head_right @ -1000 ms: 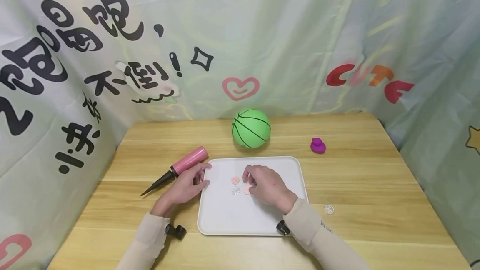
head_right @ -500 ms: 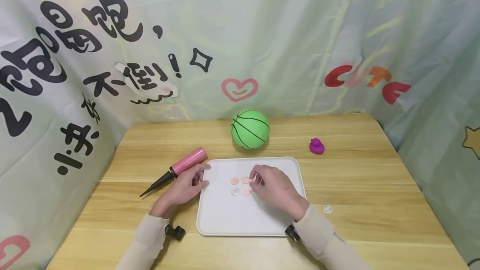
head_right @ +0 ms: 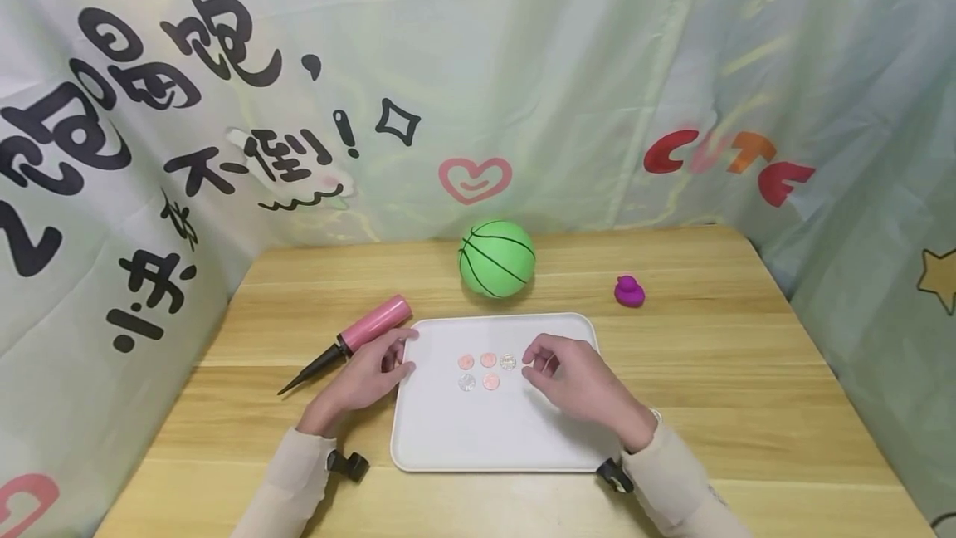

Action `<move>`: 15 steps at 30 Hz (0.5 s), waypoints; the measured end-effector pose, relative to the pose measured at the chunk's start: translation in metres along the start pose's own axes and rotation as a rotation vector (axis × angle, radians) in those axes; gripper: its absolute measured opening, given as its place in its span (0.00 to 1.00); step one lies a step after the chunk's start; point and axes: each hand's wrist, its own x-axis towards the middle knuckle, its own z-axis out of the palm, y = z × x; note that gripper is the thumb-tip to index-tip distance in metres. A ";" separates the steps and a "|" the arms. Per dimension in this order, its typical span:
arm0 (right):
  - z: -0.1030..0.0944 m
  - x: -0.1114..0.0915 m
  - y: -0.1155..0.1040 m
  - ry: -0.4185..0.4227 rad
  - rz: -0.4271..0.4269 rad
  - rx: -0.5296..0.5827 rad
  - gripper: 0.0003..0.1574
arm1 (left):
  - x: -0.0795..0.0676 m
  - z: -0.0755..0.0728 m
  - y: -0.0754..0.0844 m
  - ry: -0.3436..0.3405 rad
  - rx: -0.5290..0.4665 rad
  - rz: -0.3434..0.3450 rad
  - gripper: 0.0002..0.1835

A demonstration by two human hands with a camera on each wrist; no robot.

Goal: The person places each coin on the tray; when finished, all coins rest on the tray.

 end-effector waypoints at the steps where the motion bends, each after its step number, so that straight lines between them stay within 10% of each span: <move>1: -0.002 -0.002 0.003 -0.001 0.003 0.011 0.04 | 0.000 0.001 -0.002 0.006 0.004 0.017 0.26; 15: -0.032 -0.031 0.031 0.042 0.058 -0.026 0.05 | 0.001 0.001 0.002 0.002 0.008 -0.015 0.26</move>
